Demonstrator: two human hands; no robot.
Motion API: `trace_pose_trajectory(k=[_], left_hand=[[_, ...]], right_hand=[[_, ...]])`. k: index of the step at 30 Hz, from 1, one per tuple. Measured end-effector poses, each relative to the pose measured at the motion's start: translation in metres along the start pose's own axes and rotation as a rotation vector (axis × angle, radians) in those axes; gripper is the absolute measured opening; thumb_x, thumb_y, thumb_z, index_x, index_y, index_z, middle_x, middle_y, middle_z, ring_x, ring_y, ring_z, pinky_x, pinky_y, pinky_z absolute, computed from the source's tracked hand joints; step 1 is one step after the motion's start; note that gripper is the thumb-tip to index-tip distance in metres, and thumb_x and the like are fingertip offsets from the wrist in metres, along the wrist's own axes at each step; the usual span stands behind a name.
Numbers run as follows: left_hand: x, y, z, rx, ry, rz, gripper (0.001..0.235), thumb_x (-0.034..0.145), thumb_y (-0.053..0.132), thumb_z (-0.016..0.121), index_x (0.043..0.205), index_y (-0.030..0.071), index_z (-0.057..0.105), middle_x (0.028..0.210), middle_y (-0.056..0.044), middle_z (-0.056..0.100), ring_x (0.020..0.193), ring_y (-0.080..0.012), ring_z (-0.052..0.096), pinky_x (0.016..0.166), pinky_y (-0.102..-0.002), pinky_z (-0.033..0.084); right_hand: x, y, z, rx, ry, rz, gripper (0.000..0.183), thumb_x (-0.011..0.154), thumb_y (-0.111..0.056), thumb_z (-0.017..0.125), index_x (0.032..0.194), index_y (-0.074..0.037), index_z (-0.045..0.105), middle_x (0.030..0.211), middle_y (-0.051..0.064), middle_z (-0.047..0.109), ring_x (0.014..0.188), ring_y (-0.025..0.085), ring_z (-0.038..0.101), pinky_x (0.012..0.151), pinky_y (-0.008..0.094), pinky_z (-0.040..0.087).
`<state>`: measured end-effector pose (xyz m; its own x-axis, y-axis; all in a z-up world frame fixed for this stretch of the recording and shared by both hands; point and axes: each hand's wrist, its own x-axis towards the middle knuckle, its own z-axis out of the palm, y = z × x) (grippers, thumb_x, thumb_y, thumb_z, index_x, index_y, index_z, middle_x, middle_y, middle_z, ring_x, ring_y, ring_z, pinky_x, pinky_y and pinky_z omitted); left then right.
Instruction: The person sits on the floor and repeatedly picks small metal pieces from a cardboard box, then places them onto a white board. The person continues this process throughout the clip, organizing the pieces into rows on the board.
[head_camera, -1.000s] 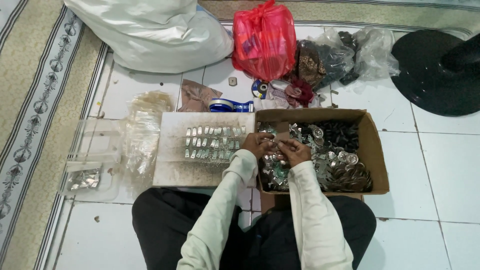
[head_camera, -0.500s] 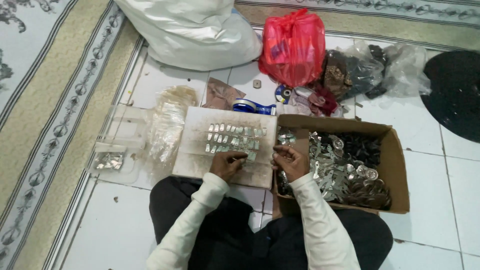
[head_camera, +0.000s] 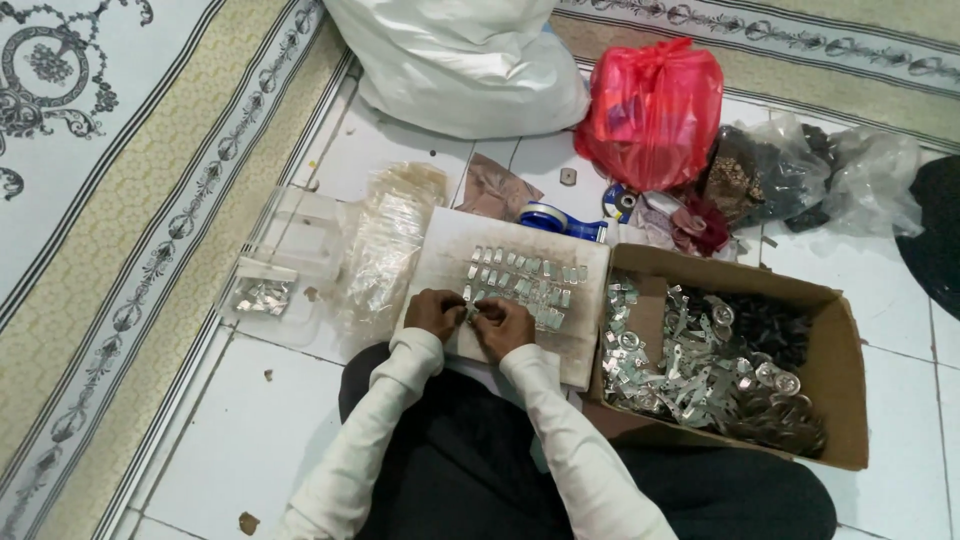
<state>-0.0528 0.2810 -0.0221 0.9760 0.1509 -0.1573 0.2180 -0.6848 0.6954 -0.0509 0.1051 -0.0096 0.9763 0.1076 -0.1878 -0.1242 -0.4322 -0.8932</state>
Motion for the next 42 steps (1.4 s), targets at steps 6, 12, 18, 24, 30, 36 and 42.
trace_pose_trajectory(k=[6, 12, 18, 24, 30, 36, 42], left_hand=[[0.013, -0.019, 0.013, 0.086, 0.03, 0.05, 0.015, 0.088, 0.022, 0.076, 0.101, 0.025, 0.082, 0.095, -0.008, 0.08, 0.095, -0.0348, 0.076, 0.084, -0.044, 0.064], [0.012, -0.029, 0.018, 0.172, 0.108, 0.126, 0.013, 0.087, 0.021, 0.077, 0.099, 0.019, 0.08, 0.09, -0.016, 0.073, 0.092, -0.0386, 0.074, 0.085, -0.047, 0.063], [-0.008, 0.003, 0.025, 0.032, 0.265, 0.336, 0.014, 0.085, 0.02, 0.08, 0.098, 0.016, 0.076, 0.082, -0.008, 0.067, 0.081, -0.0291, 0.073, 0.074, -0.04, 0.062], [-0.033, 0.119, 0.124, -0.107, 0.087, 0.702, 0.013, 0.092, 0.007, 0.07, 0.104, 0.011, 0.073, 0.1, -0.011, 0.068, 0.089, -0.0349, 0.074, 0.075, -0.041, 0.063], [0.003, 0.199, 0.239, 0.468, -0.219, 0.673, 0.014, 0.094, 0.008, 0.065, 0.096, 0.008, 0.079, 0.105, -0.015, 0.075, 0.091, -0.0339, 0.078, 0.072, -0.044, 0.064], [0.031, 0.178, 0.312, 1.133, -0.313, 0.702, 0.031, 0.102, 0.021, 0.042, 0.096, 0.02, 0.072, 0.092, -0.006, 0.072, 0.086, -0.0263, 0.065, 0.081, -0.046, 0.04], [0.02, 0.196, 0.284, 1.159, -0.469, 0.669, 0.04, 0.099, 0.012, 0.034, 0.123, 0.006, 0.066, 0.095, -0.012, 0.074, 0.087, -0.0362, 0.067, 0.086, -0.05, 0.035]], right_hand=[[-0.005, -0.01, 0.009, -0.154, 0.072, -0.146, 0.026, 0.082, -0.013, 0.076, 0.106, -0.02, 0.08, 0.087, 0.008, 0.078, 0.088, 0.031, 0.076, 0.08, 0.045, 0.062], [-0.007, -0.002, 0.011, -0.234, 0.192, -0.366, 0.022, 0.08, -0.014, 0.078, 0.103, -0.016, 0.077, 0.085, 0.01, 0.072, 0.082, 0.032, 0.074, 0.078, 0.043, 0.063], [-0.028, 0.0, -0.082, -0.071, 0.32, -0.415, 0.018, 0.084, -0.009, 0.078, 0.1, -0.017, 0.081, 0.083, 0.007, 0.074, 0.078, 0.027, 0.074, 0.064, 0.034, 0.062], [-0.004, 0.088, -0.224, -0.273, 0.219, -0.135, 0.024, 0.087, -0.011, 0.076, 0.11, -0.016, 0.079, 0.091, 0.01, 0.076, 0.084, 0.028, 0.075, 0.071, 0.043, 0.062], [0.021, 0.137, -0.239, -0.213, -0.015, 0.335, 0.05, 0.102, -0.051, 0.052, 0.143, -0.024, 0.06, 0.147, 0.01, 0.059, 0.127, 0.036, 0.061, 0.115, 0.052, 0.04], [0.034, 0.183, -0.225, -0.891, -0.093, -0.066, 0.044, 0.103, -0.011, 0.038, 0.147, -0.015, 0.043, 0.139, 0.012, 0.056, 0.113, 0.038, 0.066, 0.093, 0.048, 0.057], [0.022, 0.148, -0.228, -0.971, -0.058, -0.25, 0.027, 0.096, -0.003, 0.057, 0.119, -0.011, 0.067, 0.126, 0.008, 0.055, 0.104, 0.034, 0.063, 0.069, 0.046, 0.058]])
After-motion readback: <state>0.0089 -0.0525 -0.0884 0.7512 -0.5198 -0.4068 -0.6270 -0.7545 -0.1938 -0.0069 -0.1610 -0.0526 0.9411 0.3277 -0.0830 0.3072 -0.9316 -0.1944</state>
